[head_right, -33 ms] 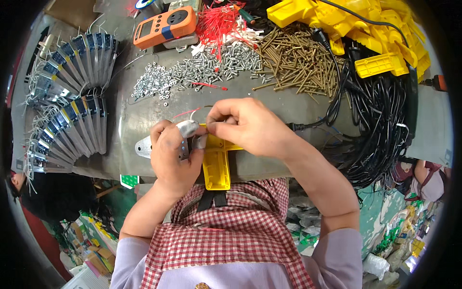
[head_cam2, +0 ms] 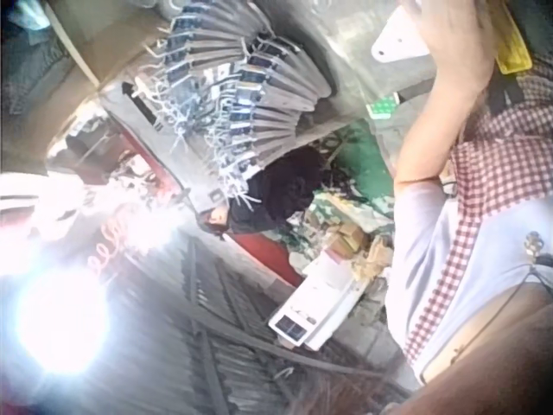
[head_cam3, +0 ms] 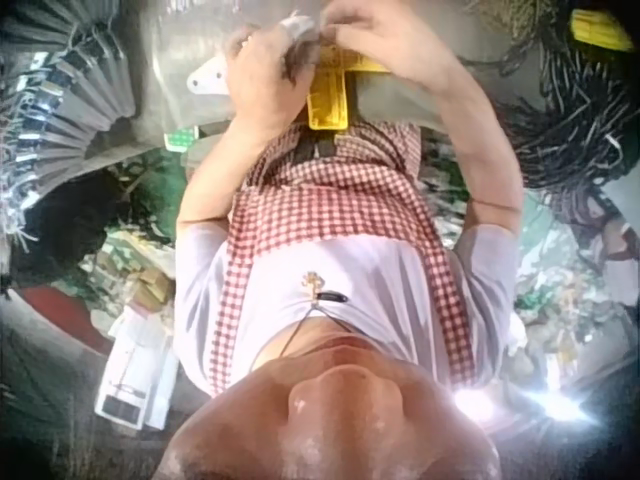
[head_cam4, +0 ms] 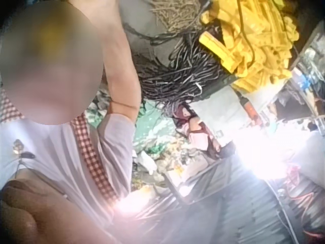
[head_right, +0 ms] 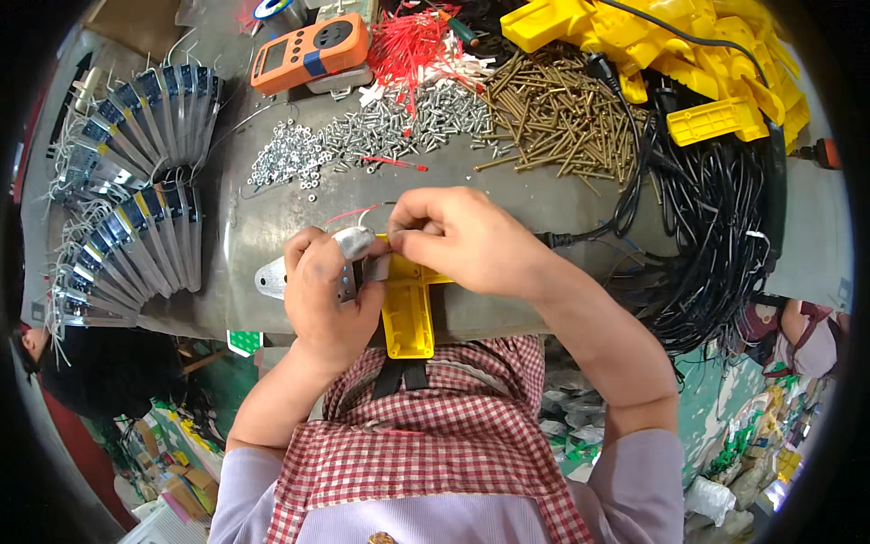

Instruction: Assembling hardware components by soldering wires and securing them with screws.

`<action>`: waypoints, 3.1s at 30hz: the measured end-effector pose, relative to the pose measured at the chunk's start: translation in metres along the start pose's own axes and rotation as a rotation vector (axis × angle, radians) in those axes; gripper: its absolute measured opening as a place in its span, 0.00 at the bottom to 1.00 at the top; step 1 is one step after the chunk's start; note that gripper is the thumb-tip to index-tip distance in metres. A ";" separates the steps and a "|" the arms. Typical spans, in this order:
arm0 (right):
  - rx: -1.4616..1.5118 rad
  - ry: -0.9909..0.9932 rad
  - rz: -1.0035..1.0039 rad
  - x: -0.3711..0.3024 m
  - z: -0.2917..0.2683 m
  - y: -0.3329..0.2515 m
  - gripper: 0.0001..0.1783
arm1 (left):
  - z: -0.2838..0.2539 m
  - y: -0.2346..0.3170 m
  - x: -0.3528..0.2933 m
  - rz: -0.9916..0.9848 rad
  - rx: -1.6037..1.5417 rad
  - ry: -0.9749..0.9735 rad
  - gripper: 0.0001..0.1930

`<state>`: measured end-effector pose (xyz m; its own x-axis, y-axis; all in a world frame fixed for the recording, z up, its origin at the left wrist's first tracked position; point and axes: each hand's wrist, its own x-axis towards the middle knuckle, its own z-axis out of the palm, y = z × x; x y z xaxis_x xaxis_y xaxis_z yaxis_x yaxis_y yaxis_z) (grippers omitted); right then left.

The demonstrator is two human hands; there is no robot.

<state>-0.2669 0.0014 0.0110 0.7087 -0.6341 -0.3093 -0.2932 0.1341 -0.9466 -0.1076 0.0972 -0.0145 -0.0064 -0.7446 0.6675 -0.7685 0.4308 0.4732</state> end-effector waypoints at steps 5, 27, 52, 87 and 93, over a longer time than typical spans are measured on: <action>-0.241 0.087 -0.219 -0.013 0.004 -0.005 0.07 | -0.006 0.001 0.013 -0.011 0.067 -0.047 0.28; -0.460 0.050 -0.275 -0.014 0.007 -0.015 0.10 | -0.007 0.001 0.002 -0.429 -0.320 -0.080 0.27; -0.632 0.133 -0.568 0.058 -0.033 -0.037 0.10 | -0.025 -0.041 0.054 -0.108 0.065 -0.161 0.16; 0.184 0.546 -0.425 0.064 -0.067 -0.039 0.12 | -0.042 -0.021 0.044 -0.212 -0.118 -0.268 0.13; 0.161 0.513 -0.418 0.063 -0.069 -0.041 0.12 | -0.040 -0.021 0.044 -0.213 -0.121 -0.263 0.13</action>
<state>-0.2545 -0.0971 0.0362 0.3362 -0.9327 0.1304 0.0664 -0.1146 -0.9912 -0.0659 0.0762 0.0276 -0.0308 -0.9230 0.3836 -0.6890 0.2976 0.6608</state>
